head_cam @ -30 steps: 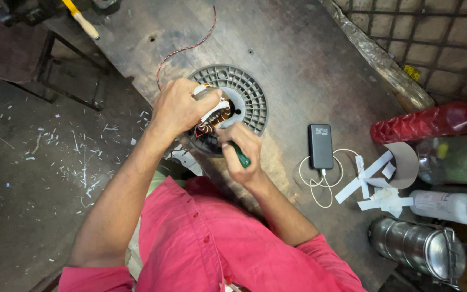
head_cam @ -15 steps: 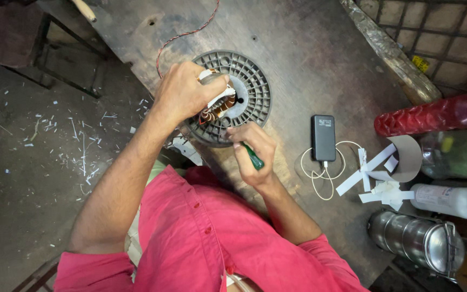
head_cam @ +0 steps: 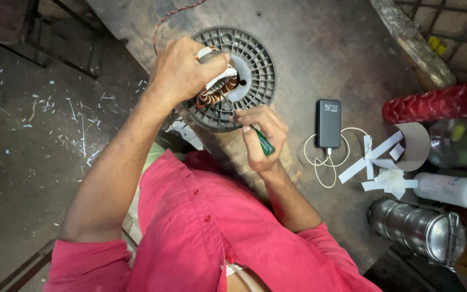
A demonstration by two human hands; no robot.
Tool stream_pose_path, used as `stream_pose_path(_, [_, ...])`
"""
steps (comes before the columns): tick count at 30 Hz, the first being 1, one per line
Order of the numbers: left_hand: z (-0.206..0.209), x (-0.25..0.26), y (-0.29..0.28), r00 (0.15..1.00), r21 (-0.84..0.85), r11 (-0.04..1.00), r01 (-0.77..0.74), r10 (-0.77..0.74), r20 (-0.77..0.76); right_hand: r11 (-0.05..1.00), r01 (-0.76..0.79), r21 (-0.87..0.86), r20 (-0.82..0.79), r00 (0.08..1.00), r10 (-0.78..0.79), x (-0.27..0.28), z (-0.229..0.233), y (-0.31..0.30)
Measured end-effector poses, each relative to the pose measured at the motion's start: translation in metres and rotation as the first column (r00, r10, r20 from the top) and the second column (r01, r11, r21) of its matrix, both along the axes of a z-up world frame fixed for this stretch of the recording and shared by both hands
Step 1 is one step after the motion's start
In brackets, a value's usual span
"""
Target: The person uses a screwdriver to adjust copper windings inside a motor stator, then uses scissors to trim wires. The person moves around the workshop to retrieve a red wire and returns to the stator to continue the repair.
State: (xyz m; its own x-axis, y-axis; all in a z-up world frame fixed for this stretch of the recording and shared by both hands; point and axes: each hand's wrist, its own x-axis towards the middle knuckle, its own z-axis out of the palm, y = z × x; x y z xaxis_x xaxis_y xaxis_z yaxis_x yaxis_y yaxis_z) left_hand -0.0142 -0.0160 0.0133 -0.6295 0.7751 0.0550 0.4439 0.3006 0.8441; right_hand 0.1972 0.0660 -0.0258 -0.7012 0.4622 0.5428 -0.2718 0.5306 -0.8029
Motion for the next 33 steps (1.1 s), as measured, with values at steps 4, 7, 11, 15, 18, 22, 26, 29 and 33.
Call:
stream_pose_path(4, [0.0,0.001,0.0,1.0,-0.004,1.0,0.004,-0.004,-0.015,1.0,0.003,0.02,0.002,1.0,-0.003,-0.002,-0.006,-0.001])
stream_pose_path(7, [0.002,0.003,0.0,1.0,-0.022,1.0,-0.015,0.014,-0.027,0.999,-0.022,-0.038,-0.011,1.0,0.021,-0.004,-0.01,-0.002])
stream_pose_path(11, [0.003,0.005,0.0,0.998,-0.042,0.998,-0.037,0.035,-0.048,0.999,-0.029,-0.028,-0.005,1.0,0.029,-0.001,-0.014,-0.001])
stream_pose_path(15, [0.003,0.005,0.0,0.999,-0.036,0.999,-0.028,0.026,-0.044,1.0,-0.013,-0.003,-0.008,1.0,0.013,0.0,-0.019,0.007])
stream_pose_path(18, [0.002,0.004,-0.001,0.999,-0.042,0.999,-0.027,0.025,-0.032,0.945,-0.109,-0.309,-0.06,0.994,0.095,-0.002,-0.022,0.011])
stream_pose_path(22, [-0.002,0.001,-0.001,1.0,0.004,1.0,-0.007,0.008,-0.022,0.932,-0.142,-0.332,-0.039,0.99,0.137,-0.002,-0.024,0.021])
stream_pose_path(26, [-0.005,-0.003,-0.001,0.999,0.028,0.999,0.025,-0.024,-0.024,0.935,-0.161,-0.315,-0.001,0.986,0.169,-0.001,-0.022,0.027])
stream_pose_path(29, [-0.007,-0.005,-0.002,0.999,0.032,0.999,0.036,-0.036,-0.003,0.934,-0.171,-0.313,0.013,0.983,0.184,0.0,-0.021,0.029])
stream_pose_path(33, [-0.009,-0.006,-0.002,0.999,0.045,0.998,0.051,-0.051,-0.006,0.934,-0.172,-0.312,0.025,0.982,0.189,0.0,-0.02,0.03])
